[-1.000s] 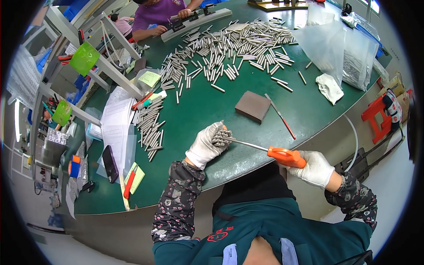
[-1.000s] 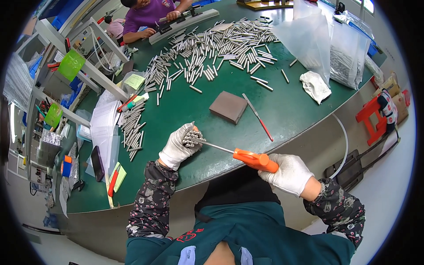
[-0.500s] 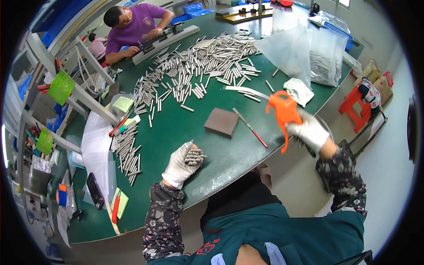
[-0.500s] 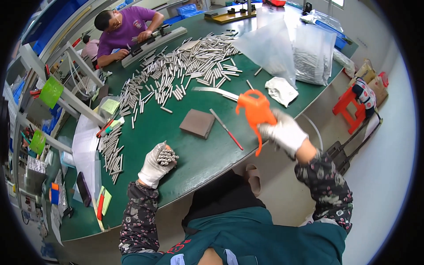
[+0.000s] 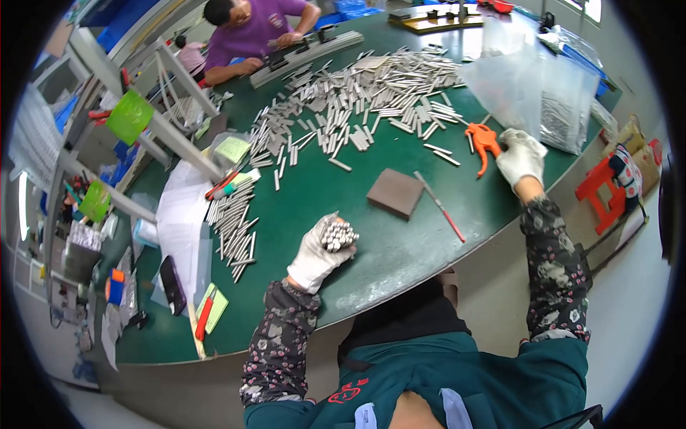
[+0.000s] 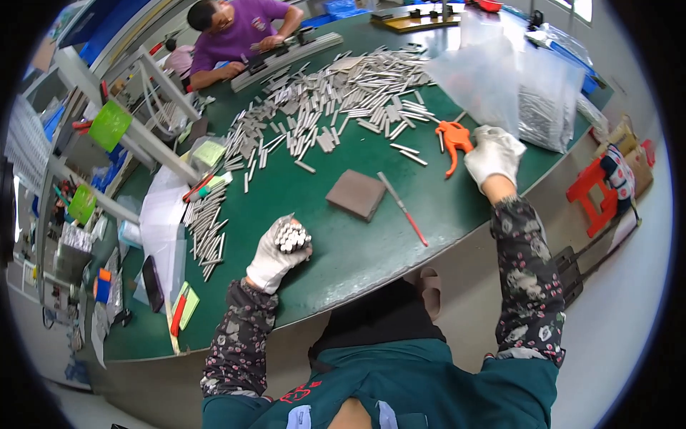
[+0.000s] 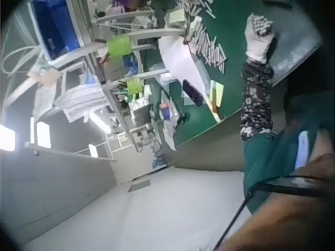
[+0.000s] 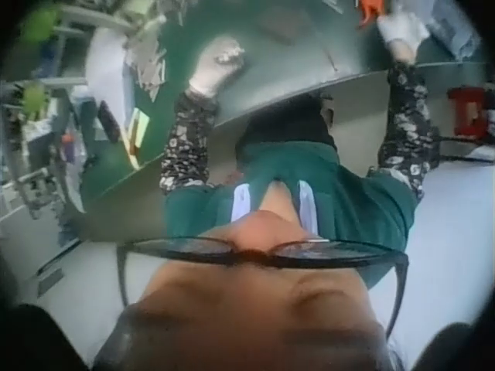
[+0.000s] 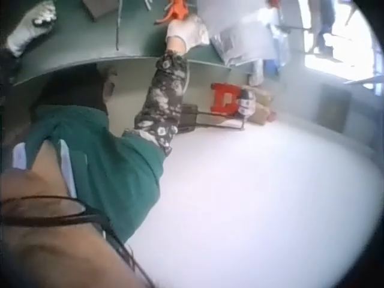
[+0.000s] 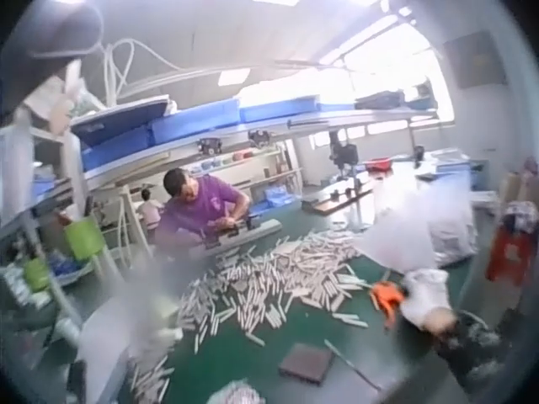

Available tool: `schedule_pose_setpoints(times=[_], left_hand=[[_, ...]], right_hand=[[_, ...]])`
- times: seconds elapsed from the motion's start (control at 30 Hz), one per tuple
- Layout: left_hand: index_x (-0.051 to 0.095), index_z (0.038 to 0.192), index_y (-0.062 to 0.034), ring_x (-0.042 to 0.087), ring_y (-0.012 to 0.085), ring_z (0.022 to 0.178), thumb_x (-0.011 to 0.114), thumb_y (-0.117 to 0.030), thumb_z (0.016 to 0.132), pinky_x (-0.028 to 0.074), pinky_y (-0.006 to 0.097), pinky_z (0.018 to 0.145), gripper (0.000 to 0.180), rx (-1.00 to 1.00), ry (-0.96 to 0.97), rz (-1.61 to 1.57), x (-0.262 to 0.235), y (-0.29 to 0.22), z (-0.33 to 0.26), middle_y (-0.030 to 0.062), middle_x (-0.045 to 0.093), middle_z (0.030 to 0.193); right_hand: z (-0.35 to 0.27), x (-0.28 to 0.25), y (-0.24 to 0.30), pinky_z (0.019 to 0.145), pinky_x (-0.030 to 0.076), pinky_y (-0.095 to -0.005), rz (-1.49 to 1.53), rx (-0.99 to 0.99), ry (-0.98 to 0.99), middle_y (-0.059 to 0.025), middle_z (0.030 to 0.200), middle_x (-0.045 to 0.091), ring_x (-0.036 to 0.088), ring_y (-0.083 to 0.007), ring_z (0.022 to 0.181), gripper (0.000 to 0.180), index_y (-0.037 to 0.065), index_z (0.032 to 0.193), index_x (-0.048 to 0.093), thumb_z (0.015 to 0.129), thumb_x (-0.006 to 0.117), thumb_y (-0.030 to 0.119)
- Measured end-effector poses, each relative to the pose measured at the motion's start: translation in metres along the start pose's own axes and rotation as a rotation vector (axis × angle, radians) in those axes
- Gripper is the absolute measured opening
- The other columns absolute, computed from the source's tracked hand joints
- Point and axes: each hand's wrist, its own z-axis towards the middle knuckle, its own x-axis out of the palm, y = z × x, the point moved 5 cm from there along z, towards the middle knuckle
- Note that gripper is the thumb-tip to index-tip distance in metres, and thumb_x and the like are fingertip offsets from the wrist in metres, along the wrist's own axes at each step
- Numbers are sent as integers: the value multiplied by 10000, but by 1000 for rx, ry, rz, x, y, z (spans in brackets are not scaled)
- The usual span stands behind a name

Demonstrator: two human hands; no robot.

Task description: The recorder is sanding small metal pins using a sanding block and cleaning them with an air gun.

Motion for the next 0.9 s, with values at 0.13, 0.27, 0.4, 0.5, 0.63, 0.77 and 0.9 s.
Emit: schedule_pose_setpoints(times=[0.13,0.27,0.4,0.5,0.63,0.77,0.9], left_hand=[[521,1107,-47,602,136,696,719,35,734,466,220,539,430,-70,-119,-297,-9,-4,1,45,602,831],[512,1131,-50,606,162,789,715,-16,785,489,239,625,402,-68,-87,-680,-12,3,-1,56,584,891],[500,1247,-77,615,233,1011,677,-44,828,529,349,871,456,-111,-90,-921,-14,14,-10,99,607,1099],[484,1303,-92,580,235,1136,651,-57,843,490,379,977,491,-43,-62,-951,-12,12,-13,87,595,1217],[486,1281,-61,591,217,1108,647,-3,818,502,366,970,493,-32,-49,-973,-10,9,-12,68,608,1172],[494,1250,-51,603,210,1077,618,34,803,526,358,931,472,-153,-60,-982,-10,16,-11,73,608,1134],[516,1236,-42,608,212,1072,595,38,805,508,370,949,445,-168,-27,-997,-10,18,-12,85,617,1137]], right_hand=[[-49,-50,86,896,462,-424,280,-403,-126,-157,1080,625,593,-324,1025,408,55,1119,612,724,677,134],[-107,-69,176,953,425,-416,680,-851,103,-160,1243,546,527,-319,1167,643,41,1267,526,672,742,150],[-130,-62,247,1012,401,-434,813,-1023,182,-208,1350,474,447,-373,1279,822,-12,1321,460,604,796,210],[-138,-52,276,963,438,-420,918,-1070,157,-206,1268,517,498,-359,1209,748,-14,1272,497,616,776,212],[-137,-35,284,904,469,-408,988,-1095,215,-160,1129,581,559,-332,1089,664,-16,1208,531,642,768,239],[-133,-27,281,877,474,-416,977,-1109,174,-127,1077,593,579,-327,1014,661,11,1221,529,656,768,259],[-129,-25,277,852,479,-422,1029,-1146,175,-131,1065,593,584,-325,996,704,10,1275,496,666,770,233]])
